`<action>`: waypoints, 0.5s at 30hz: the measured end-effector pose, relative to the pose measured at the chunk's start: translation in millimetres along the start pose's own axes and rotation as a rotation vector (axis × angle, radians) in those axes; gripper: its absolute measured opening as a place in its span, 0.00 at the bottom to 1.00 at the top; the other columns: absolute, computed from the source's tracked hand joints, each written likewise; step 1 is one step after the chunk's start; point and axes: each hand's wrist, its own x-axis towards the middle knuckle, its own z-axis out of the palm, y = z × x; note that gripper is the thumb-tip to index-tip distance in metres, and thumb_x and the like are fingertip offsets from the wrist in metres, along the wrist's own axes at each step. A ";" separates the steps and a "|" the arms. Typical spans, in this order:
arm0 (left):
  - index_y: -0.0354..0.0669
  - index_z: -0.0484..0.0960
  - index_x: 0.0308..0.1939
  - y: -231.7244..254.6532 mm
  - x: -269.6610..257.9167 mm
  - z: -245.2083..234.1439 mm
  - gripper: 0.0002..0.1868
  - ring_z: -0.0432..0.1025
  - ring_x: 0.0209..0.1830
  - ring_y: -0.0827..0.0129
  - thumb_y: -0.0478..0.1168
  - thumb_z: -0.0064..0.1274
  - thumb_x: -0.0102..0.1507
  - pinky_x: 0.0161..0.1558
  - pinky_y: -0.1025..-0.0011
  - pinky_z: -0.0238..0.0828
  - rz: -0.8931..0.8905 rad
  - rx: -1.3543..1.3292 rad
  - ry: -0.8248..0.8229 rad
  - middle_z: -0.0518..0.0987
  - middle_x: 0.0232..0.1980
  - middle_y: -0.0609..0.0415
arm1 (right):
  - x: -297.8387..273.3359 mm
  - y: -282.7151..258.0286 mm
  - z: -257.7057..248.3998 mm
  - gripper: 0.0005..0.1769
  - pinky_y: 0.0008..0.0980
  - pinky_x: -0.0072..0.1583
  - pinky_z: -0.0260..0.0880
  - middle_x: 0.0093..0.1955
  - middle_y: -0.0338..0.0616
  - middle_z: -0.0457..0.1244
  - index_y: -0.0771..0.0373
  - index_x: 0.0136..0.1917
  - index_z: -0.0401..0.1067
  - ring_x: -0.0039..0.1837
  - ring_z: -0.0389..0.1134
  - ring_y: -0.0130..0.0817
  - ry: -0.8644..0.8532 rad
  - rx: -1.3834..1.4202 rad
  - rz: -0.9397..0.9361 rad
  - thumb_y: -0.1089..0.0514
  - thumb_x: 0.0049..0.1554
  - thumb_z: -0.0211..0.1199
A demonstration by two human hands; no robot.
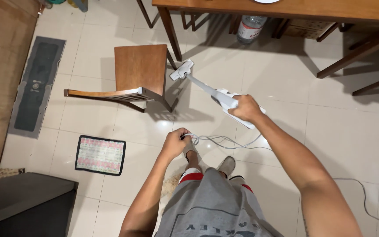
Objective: Vacuuming the floor around furniture and a wheelchair using a handheld vacuum.
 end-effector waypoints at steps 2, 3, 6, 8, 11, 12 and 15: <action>0.35 0.84 0.43 2.9 -0.5 -4.1 0.13 0.69 0.26 0.69 0.41 0.58 0.61 0.33 0.68 0.68 -0.023 0.015 -0.012 0.81 0.29 0.50 | -11.9 -7.8 -14.0 0.34 0.44 0.54 0.73 0.48 0.60 0.70 0.65 0.59 0.77 0.49 0.73 0.53 -0.038 0.029 0.090 0.49 0.40 0.68; 0.35 0.84 0.44 6.3 2.1 -5.7 0.13 0.68 0.26 0.69 0.41 0.58 0.61 0.32 0.68 0.67 -0.034 0.030 -0.025 0.80 0.29 0.49 | -17.4 -10.6 -23.5 0.31 0.45 0.54 0.74 0.48 0.59 0.71 0.64 0.57 0.78 0.48 0.74 0.53 -0.065 0.057 0.180 0.50 0.41 0.67; 0.35 0.84 0.43 5.1 9.0 -0.4 0.13 0.69 0.26 0.71 0.41 0.58 0.61 0.33 0.69 0.68 0.020 0.040 -0.027 0.81 0.29 0.51 | -42.5 12.9 -33.6 0.29 0.44 0.53 0.74 0.46 0.59 0.71 0.65 0.55 0.79 0.48 0.73 0.53 -0.045 0.003 0.156 0.50 0.42 0.68; 0.35 0.83 0.44 8.6 14.1 4.6 0.13 0.68 0.26 0.71 0.40 0.59 0.61 0.33 0.69 0.67 0.032 0.040 -0.050 0.80 0.29 0.50 | -68.6 15.8 -52.1 0.28 0.44 0.53 0.74 0.45 0.59 0.71 0.65 0.54 0.79 0.47 0.73 0.53 -0.036 0.005 0.172 0.50 0.42 0.67; 0.34 0.83 0.44 17.2 21.8 17.5 0.13 0.67 0.26 0.70 0.40 0.59 0.61 0.32 0.68 0.67 0.052 0.045 -0.106 0.80 0.29 0.50 | -112.3 17.7 -80.0 0.26 0.45 0.51 0.74 0.42 0.58 0.71 0.64 0.52 0.80 0.45 0.73 0.53 -0.028 0.000 0.250 0.51 0.42 0.66; 0.34 0.83 0.44 21.0 24.0 23.5 0.13 0.67 0.26 0.70 0.41 0.60 0.61 0.32 0.68 0.66 0.053 0.048 -0.131 0.80 0.28 0.50 | -127.9 17.9 -89.6 0.25 0.45 0.50 0.74 0.41 0.58 0.71 0.64 0.51 0.80 0.43 0.73 0.53 -0.037 -0.007 0.306 0.51 0.42 0.66; 0.35 0.84 0.43 34.7 27.0 41.5 0.12 0.69 0.27 0.71 0.41 0.60 0.61 0.34 0.70 0.68 0.120 0.067 -0.195 0.80 0.28 0.51 | -174.2 14.1 -102.9 0.23 0.44 0.44 0.74 0.36 0.57 0.71 0.64 0.52 0.79 0.36 0.73 0.49 -0.032 0.061 0.494 0.53 0.43 0.65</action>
